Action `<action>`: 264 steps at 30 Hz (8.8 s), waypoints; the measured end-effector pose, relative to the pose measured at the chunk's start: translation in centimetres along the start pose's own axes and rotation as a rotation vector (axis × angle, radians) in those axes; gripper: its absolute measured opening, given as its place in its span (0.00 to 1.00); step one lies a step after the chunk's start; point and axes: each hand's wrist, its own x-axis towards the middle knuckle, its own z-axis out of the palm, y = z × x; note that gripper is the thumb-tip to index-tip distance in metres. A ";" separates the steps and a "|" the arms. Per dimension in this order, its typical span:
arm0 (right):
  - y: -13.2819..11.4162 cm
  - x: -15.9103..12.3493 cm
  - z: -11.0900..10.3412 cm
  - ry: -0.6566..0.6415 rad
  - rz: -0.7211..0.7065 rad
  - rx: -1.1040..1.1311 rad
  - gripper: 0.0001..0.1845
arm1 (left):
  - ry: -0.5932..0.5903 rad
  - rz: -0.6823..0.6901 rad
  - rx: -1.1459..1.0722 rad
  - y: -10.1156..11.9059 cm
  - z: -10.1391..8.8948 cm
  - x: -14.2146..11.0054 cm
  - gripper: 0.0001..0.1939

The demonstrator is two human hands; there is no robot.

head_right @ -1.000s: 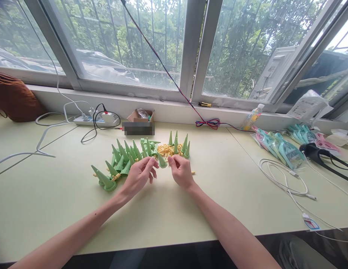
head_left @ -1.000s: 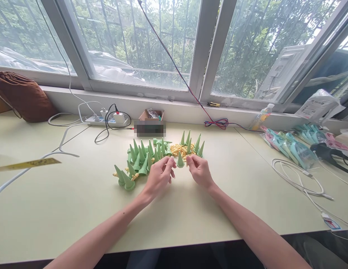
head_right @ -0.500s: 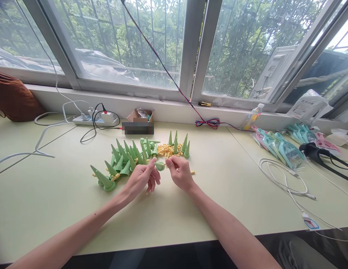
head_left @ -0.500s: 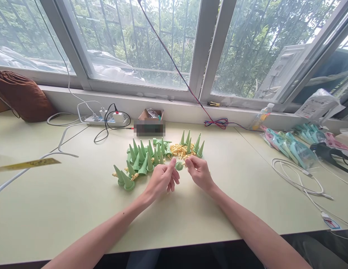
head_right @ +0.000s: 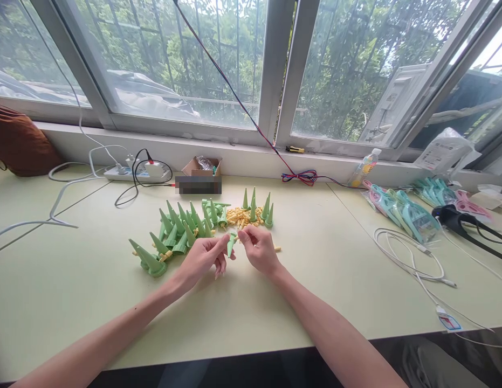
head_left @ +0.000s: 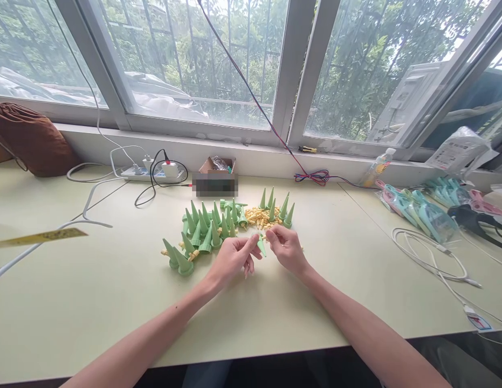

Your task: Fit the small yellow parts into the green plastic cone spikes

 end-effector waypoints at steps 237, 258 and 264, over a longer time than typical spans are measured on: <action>-0.4 -0.1 0.1 0.132 0.011 -0.090 0.21 | 0.009 0.080 0.051 -0.2 0.0 0.4 0.29; -0.3 -0.1 0.3 0.032 -0.036 -0.131 0.24 | -0.050 0.273 0.352 -0.3 -0.5 0.0 0.16; -0.3 -0.1 0.2 0.029 -0.025 -0.167 0.24 | 0.105 0.622 0.638 -1.4 -0.4 0.3 0.05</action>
